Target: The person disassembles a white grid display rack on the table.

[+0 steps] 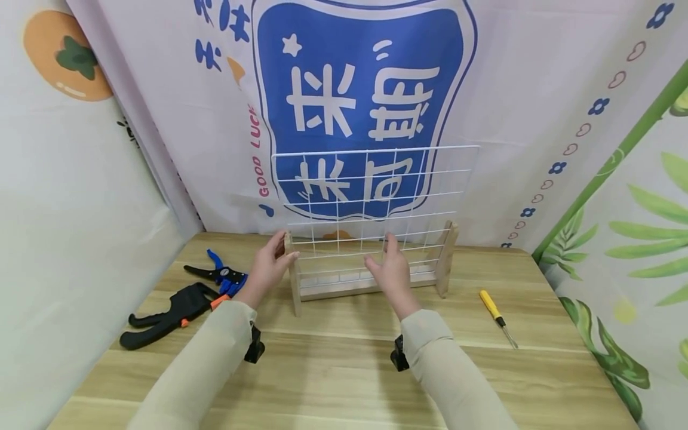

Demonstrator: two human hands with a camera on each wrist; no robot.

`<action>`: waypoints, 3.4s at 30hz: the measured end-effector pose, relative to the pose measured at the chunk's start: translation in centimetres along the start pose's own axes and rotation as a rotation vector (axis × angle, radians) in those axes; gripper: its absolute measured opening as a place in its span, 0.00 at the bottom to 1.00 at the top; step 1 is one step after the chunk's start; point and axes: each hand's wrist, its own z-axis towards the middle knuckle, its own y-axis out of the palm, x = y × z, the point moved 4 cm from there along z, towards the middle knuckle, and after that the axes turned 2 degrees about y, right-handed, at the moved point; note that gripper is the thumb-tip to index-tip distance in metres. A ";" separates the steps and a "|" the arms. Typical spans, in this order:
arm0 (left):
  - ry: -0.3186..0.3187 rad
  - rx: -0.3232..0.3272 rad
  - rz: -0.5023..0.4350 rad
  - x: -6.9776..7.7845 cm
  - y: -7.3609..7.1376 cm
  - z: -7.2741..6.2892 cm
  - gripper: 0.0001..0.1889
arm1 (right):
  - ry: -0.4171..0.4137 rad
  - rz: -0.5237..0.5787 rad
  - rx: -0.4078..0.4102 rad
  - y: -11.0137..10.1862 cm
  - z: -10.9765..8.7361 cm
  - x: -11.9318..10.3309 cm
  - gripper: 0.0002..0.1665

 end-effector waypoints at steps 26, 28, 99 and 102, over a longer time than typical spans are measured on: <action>0.060 0.068 0.064 1.1 0.0 -3.8 0.29 | 0.039 -0.314 -0.143 -2.6 -0.1 -3.3 0.44; 0.060 0.069 0.073 1.2 -0.1 -4.1 0.30 | 0.041 -0.326 -0.144 -2.6 -0.2 -3.5 0.46; 0.176 0.050 0.267 3.5 -0.9 -8.7 0.32 | 0.141 -0.408 -0.253 -3.9 -1.4 -4.2 0.58; 0.215 0.061 0.290 3.6 -0.8 -8.7 0.31 | 0.130 -0.365 -0.224 -3.8 -1.5 -3.9 0.55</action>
